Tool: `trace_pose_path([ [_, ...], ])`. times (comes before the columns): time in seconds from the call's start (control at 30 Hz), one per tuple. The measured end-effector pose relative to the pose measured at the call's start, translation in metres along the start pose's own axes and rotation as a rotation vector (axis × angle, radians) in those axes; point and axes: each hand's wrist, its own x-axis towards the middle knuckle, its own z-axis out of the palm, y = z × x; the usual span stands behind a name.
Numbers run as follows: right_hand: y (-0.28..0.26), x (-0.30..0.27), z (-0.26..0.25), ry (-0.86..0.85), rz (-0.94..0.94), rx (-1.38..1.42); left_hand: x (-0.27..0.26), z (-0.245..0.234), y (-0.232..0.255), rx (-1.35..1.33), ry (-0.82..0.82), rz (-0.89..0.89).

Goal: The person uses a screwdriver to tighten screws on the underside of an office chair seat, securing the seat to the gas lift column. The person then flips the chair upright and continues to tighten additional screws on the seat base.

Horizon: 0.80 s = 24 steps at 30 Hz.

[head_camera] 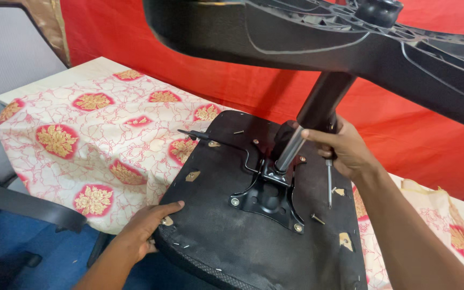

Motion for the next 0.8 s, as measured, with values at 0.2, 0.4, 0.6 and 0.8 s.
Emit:
trace_pose_path([
  [0.2, -0.002, 0.013, -0.010, 0.002, 0.005, 0.243, 0.005, 0.024, -0.019, -0.144, 0.175, 0.336],
  [0.4, -0.011, 0.005, 0.010, 0.037, -0.145, 0.183, 0.005, 0.026, -0.012, -0.320, 0.180, 0.332],
  [0.6, -0.030, -0.004, 0.025, 0.119, -0.150, 0.131, 0.012, 0.007, 0.016, -0.234, 0.190, 0.375],
  [0.8, -0.049, -0.006, 0.029, 0.252, -0.162, 0.099, 0.046, 0.013, 0.061, -0.058, 0.209, 0.390],
])
